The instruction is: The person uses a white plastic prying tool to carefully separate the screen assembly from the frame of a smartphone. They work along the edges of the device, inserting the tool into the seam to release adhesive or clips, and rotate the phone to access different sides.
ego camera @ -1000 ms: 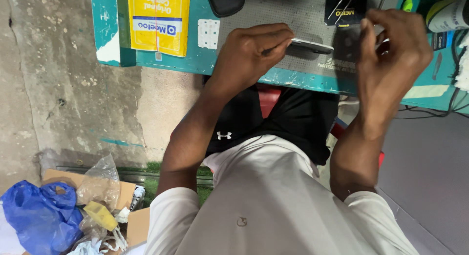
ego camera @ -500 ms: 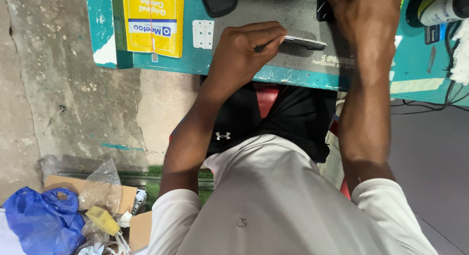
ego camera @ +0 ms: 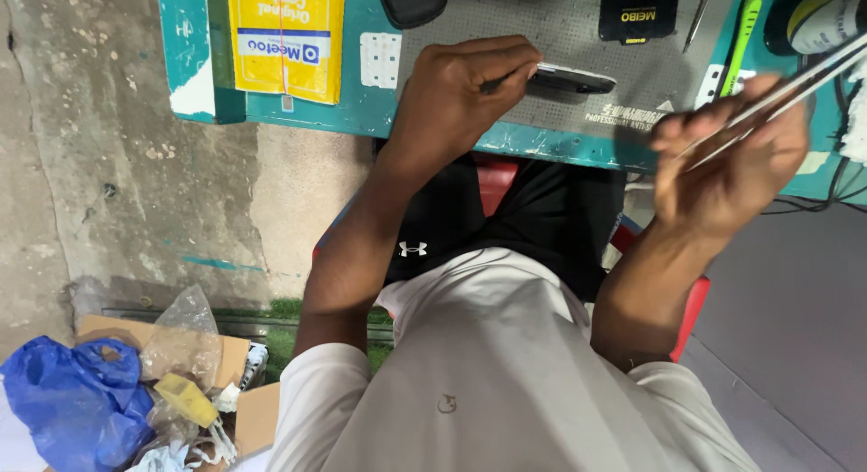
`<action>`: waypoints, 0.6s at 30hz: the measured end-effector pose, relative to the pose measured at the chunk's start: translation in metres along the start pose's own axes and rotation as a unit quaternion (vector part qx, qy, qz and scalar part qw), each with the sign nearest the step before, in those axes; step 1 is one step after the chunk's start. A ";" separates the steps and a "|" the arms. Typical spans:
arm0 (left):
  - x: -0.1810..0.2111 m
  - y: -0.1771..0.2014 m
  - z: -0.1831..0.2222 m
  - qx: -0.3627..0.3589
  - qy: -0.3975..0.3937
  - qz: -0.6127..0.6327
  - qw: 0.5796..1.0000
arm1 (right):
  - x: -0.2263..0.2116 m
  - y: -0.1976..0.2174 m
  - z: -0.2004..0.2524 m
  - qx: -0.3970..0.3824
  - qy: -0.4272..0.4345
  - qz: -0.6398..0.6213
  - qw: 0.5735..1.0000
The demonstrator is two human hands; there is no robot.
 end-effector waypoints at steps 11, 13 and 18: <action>-0.001 0.001 -0.002 -0.008 0.013 0.020 1.000 | 0.023 -0.027 0.049 -0.098 0.084 0.428 0.895; 0.000 0.001 -0.002 0.004 -0.002 0.020 1.000 | 0.023 -0.037 0.050 -0.111 0.113 0.468 0.869; -0.002 0.000 -0.001 0.002 -0.005 0.027 1.000 | 0.024 -0.057 0.051 -0.151 0.174 0.531 0.815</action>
Point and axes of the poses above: each hand's wrist, its own z-axis away from the middle knuckle, its own y-axis out of the back of the hand, x = y × z, the point moved 6 cm from there along -z, towards the middle knuckle, and after that the axes turned 11 degrees about y, right-handed, at the moved point
